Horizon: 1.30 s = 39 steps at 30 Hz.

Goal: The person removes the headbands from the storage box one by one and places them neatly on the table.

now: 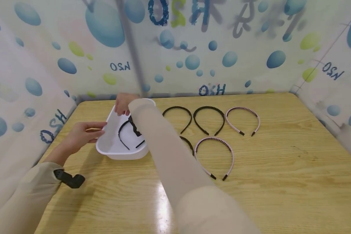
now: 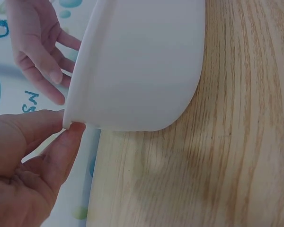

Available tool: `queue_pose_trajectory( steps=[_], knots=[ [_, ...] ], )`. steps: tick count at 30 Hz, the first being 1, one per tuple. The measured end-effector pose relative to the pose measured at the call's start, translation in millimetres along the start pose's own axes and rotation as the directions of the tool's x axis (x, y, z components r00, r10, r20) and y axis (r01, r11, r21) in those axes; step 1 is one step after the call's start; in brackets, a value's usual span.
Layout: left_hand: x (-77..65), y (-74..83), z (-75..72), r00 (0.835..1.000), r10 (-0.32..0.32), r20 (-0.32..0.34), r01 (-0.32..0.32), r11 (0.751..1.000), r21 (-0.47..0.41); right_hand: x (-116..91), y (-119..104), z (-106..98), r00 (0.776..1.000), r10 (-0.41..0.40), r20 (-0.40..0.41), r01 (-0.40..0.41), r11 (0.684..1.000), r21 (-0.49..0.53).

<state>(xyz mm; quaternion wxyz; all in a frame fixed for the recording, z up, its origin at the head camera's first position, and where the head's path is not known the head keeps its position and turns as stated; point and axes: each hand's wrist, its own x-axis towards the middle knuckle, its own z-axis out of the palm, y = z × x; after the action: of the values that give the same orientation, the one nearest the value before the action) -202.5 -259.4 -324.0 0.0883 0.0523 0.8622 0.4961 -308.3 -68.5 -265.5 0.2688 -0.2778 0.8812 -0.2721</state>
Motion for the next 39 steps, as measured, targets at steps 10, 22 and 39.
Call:
queue_pose_trajectory(
  steps=[10,22,39],
  knots=[
    [-0.4,-0.9,-0.2,1.0,0.006,-0.007,-0.006,1.0,-0.011,23,24,14,0.998,-0.012,-0.062,0.021,0.987,0.157],
    [-0.6,2.6,0.4,1.0,-0.003,-0.009,0.003,1.0,0.01,21,40,16,0.994,0.047,-0.103,-0.038,0.995,0.091],
    [1.2,2.3,0.1,1.0,-0.03,-0.005,0.03,1.0,-0.002,39,54,20,0.984,0.148,-0.094,-0.149,0.989,-0.006]
  ],
)
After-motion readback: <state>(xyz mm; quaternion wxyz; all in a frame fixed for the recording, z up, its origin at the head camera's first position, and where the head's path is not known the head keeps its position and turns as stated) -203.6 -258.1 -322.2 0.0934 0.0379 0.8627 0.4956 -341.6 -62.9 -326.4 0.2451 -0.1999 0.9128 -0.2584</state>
